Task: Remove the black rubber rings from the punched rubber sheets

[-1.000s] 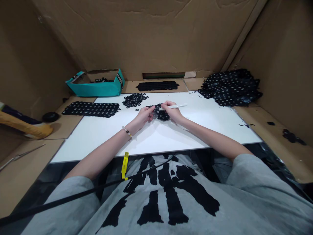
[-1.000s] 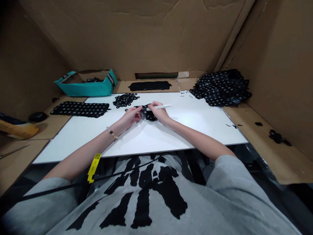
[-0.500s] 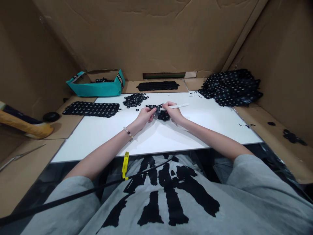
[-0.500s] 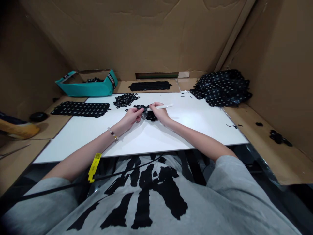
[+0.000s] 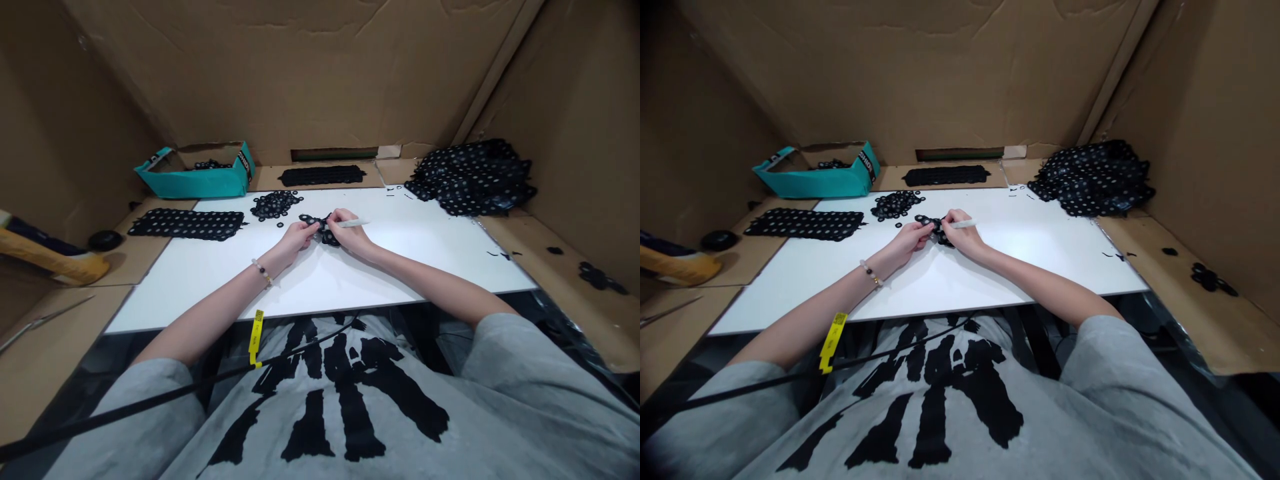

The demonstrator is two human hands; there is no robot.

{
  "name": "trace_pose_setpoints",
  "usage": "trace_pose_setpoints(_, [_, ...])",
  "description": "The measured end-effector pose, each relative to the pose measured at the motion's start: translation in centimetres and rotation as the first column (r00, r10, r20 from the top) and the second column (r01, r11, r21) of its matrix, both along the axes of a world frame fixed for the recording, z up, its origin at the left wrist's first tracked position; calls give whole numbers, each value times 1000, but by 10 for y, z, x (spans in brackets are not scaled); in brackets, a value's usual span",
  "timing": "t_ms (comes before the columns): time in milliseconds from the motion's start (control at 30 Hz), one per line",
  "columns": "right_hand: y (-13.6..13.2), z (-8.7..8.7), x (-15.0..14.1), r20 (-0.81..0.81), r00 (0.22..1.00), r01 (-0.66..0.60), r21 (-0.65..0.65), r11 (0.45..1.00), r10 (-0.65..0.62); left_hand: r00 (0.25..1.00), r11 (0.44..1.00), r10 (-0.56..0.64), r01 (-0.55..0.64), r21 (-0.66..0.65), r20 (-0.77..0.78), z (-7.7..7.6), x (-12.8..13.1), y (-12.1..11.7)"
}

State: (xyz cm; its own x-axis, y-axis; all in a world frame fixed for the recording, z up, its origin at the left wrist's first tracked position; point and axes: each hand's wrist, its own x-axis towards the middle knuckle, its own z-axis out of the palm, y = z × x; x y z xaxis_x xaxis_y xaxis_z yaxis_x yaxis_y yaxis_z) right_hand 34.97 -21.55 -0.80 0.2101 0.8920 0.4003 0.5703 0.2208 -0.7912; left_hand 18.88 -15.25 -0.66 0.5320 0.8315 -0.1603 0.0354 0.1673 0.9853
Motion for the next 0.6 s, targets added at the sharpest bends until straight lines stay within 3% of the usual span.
trace_pose_setpoints(167, [-2, 2, 5, -11, 999, -37, -10, 999, 37, 997, 998, -9, 13, 55, -74, 3, 0, -2])
trace_pose_setpoints(300, [-4, 4, 11, -16, 997, -79, -6, 997, 79, 985, 984, 86, -60, 167, -151, 0, -2, 3])
trace_pose_setpoints(367, [-4, 6, 14, -30, 996, -87, -18, 996, 86, 981, 983, 116, -91, 161, -153, -1, -4, 9])
trace_pose_setpoints(600, [-1, 21, 24, -175, 983, -69, -106, 992, 49, 986, 998, 27, -19, 54, -162, 10, -6, 12])
